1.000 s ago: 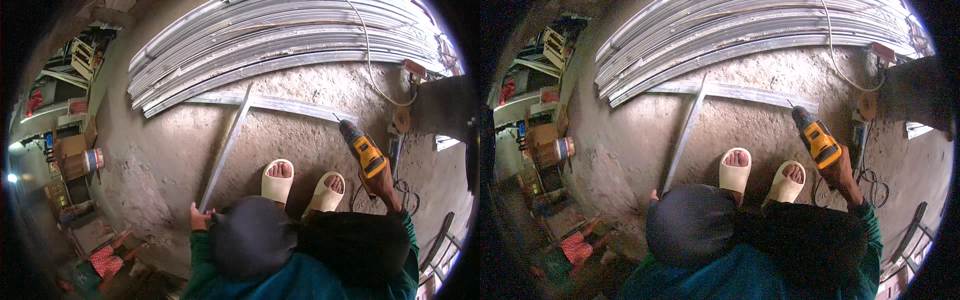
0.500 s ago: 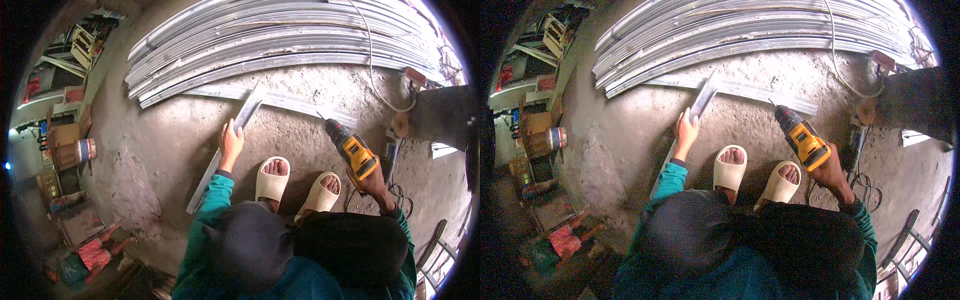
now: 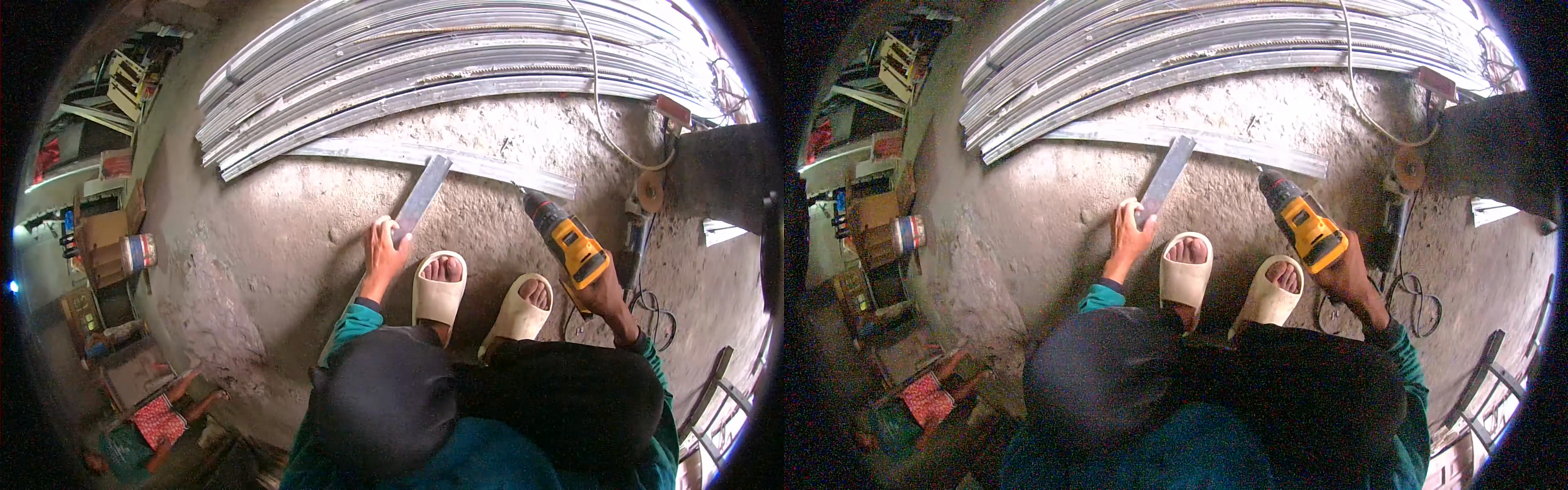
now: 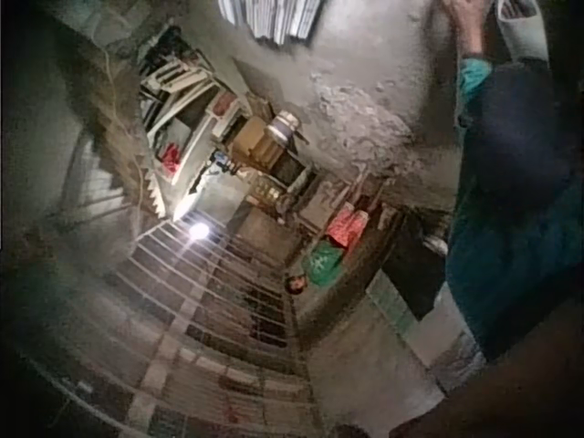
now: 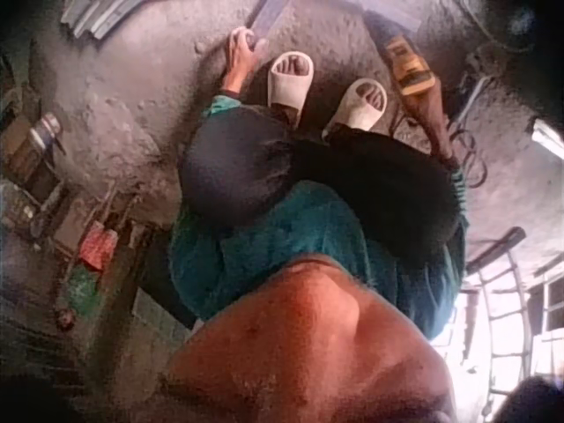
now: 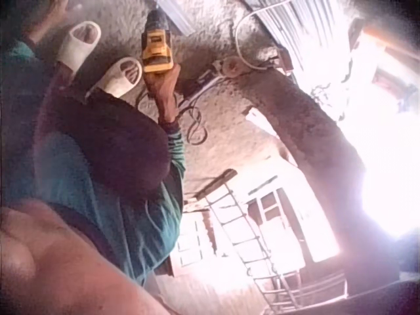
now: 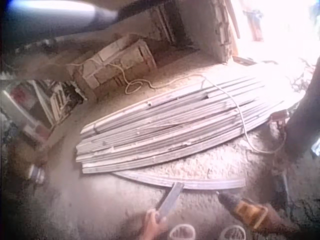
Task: The person uses a drill to create holes in metal frames and inserts metal bits into the holes by hand.
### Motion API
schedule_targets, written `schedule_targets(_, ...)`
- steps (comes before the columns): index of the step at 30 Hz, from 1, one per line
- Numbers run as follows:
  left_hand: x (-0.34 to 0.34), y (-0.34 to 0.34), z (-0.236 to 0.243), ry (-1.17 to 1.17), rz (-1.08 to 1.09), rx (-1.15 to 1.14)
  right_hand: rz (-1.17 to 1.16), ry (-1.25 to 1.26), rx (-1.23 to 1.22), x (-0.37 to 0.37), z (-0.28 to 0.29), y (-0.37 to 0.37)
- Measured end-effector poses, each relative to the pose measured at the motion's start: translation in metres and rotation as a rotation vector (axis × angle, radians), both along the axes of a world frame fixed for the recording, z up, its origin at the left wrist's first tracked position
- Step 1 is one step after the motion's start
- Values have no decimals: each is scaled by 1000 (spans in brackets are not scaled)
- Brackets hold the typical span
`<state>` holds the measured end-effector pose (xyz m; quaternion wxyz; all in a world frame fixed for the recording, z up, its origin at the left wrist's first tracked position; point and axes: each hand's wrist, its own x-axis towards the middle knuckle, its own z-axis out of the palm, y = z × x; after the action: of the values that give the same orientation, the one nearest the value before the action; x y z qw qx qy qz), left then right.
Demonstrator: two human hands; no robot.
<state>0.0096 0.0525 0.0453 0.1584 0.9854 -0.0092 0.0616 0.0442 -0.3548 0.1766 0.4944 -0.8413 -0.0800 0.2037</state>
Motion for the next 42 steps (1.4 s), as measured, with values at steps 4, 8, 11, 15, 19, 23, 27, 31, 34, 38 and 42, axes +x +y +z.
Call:
schedule_targets(4,3,-4,-5,72,111,-193,11,-3,15,2,3,3)
schedule_targets(8,9,-11,-4,42,56,-141,25,-55,13,7,1,5)
schedule_targets(11,16,-7,-3,75,92,-150,83,-44,30,16,15,11)
schedule_targets(15,31,-5,4,160,100,-227,154,-129,-22,20,9,3)
schedule_targets(19,41,18,25,173,110,-220,127,3,78,27,22,11)
schedule_targets(23,63,-3,43,171,116,-211,101,84,133,47,36,18)
schedule_targets(27,56,-24,15,147,99,-54,184,-9,16,59,26,23)
schedule_targets(31,55,-14,-4,234,133,-215,311,-134,-229,67,26,32)
schedule_targets(34,53,-16,-8,266,223,-139,364,73,-269,88,62,69)
schedule_targets(38,55,-17,-14,163,264,-150,372,208,-417,99,75,99)
schedule_targets(42,54,-15,-18,146,323,-176,358,90,-408,99,73,130)
